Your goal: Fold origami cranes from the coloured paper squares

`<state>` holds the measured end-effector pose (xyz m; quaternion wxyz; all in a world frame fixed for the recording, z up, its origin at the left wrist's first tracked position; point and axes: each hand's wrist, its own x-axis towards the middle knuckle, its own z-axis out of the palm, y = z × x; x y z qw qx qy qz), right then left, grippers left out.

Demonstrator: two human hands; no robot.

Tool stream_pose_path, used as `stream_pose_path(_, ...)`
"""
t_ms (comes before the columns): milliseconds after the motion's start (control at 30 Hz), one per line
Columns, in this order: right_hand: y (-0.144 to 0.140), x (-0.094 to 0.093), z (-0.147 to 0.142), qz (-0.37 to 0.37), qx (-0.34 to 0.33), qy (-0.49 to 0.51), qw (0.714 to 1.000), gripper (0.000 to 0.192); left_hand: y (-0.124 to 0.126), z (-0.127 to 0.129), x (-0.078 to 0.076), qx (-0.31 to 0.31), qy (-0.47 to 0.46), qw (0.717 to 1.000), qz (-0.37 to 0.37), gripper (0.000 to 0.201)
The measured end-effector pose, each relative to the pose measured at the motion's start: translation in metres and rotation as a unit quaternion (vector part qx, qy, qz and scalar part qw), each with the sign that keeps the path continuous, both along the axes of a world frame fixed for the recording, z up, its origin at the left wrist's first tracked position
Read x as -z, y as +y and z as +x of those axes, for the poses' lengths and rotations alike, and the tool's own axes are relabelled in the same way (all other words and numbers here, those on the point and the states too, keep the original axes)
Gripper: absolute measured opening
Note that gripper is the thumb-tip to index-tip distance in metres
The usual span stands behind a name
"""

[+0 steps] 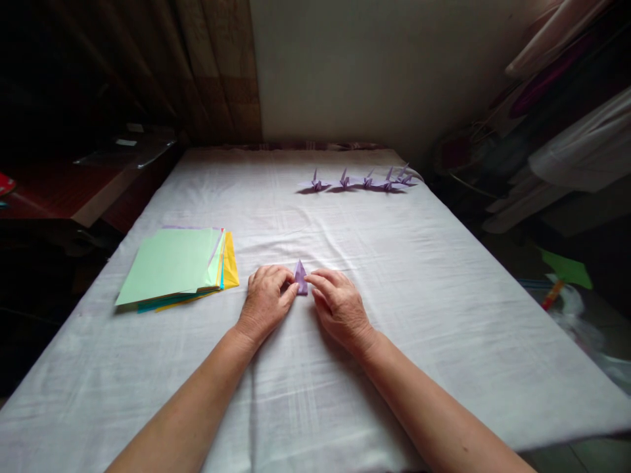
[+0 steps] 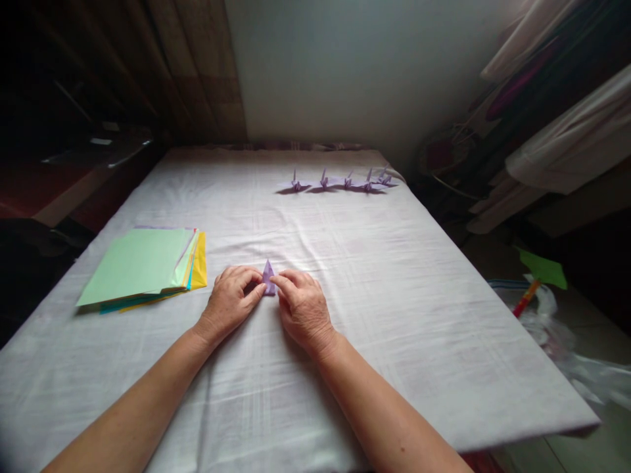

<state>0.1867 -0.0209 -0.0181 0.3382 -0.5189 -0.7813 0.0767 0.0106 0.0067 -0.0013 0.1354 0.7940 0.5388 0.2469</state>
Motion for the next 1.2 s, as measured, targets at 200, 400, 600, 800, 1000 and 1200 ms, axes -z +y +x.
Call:
stream_pose_path(200, -0.0059, -0.0028, -0.0002, 0.010, -0.006, -0.109, 0.994, 0.031, -0.0004, -0.0002, 0.0036, -0.003, 0.003, 1.000, 0.009, 0.004)
stream_pose_path(400, -0.0056, -0.0042, -0.0029, 0.014, 0.003, -0.123, 0.992, 0.029, -0.0016, -0.0012, 0.0061, -0.017, -0.010, 0.999, 0.025, 0.021)
stream_pose_path(600, -0.0050, -0.0048, -0.0021, 0.012, -0.014, -0.124, 0.992, 0.030, -0.0018, -0.0032, 0.0064, 0.010, -0.002, 0.999, 0.032, 0.022)
stream_pose_path(800, -0.0054, -0.0029, -0.0017, 0.010, -0.025, -0.117, 0.993, 0.034, -0.0031, -0.0035, 0.0059, 0.018, -0.017, 0.999, 0.034, 0.016)
stream_pose_path(1000, -0.0048, -0.0026, -0.0015, -0.005, -0.035, -0.119, 0.992, 0.037, -0.0059, -0.0040, 0.0035, 0.029, 0.008, 0.998, 0.050, 0.019)
stream_pose_path(1200, -0.0039, -0.0003, -0.0005, -0.014, -0.041, -0.122, 0.992, 0.038, -0.0083, -0.0021, -0.0011, 0.034, 0.045, 0.996, 0.069, 0.020)
